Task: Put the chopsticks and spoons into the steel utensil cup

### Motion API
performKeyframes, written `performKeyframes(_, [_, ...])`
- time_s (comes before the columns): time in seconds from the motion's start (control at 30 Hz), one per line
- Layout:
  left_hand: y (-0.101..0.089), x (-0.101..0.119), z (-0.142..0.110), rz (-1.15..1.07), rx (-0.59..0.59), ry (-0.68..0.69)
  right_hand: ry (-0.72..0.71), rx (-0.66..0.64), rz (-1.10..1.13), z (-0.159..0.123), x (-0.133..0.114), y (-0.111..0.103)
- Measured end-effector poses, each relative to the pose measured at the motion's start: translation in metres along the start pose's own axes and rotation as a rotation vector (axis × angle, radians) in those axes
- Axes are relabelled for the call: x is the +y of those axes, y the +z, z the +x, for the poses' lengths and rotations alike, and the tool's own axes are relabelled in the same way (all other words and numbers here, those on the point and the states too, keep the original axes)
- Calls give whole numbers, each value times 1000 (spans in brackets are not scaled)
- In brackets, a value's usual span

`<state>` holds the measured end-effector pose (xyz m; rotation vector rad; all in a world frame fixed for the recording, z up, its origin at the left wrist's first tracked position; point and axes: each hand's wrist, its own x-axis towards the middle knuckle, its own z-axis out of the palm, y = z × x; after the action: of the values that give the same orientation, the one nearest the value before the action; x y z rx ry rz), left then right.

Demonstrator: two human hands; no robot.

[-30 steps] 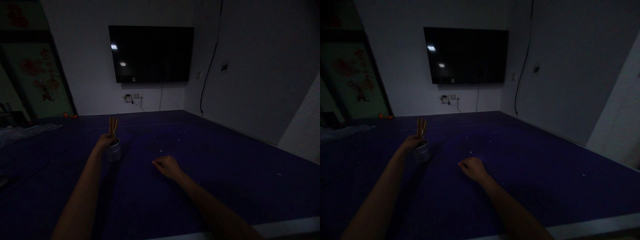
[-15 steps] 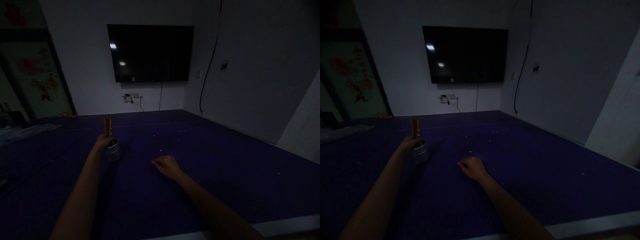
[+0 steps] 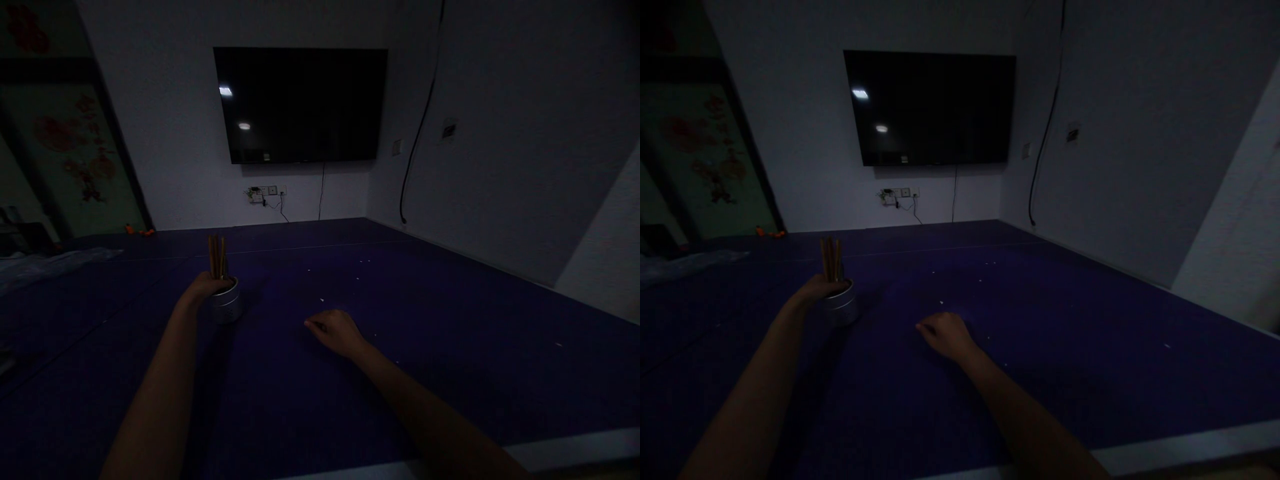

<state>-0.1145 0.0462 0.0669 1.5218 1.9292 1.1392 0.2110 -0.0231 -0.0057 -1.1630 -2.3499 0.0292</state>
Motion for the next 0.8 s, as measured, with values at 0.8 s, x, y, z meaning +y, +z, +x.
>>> performKeyframes(0.8, [-5, -13, 8, -177, -212, 87, 15, -14, -8, 0, 4, 1])
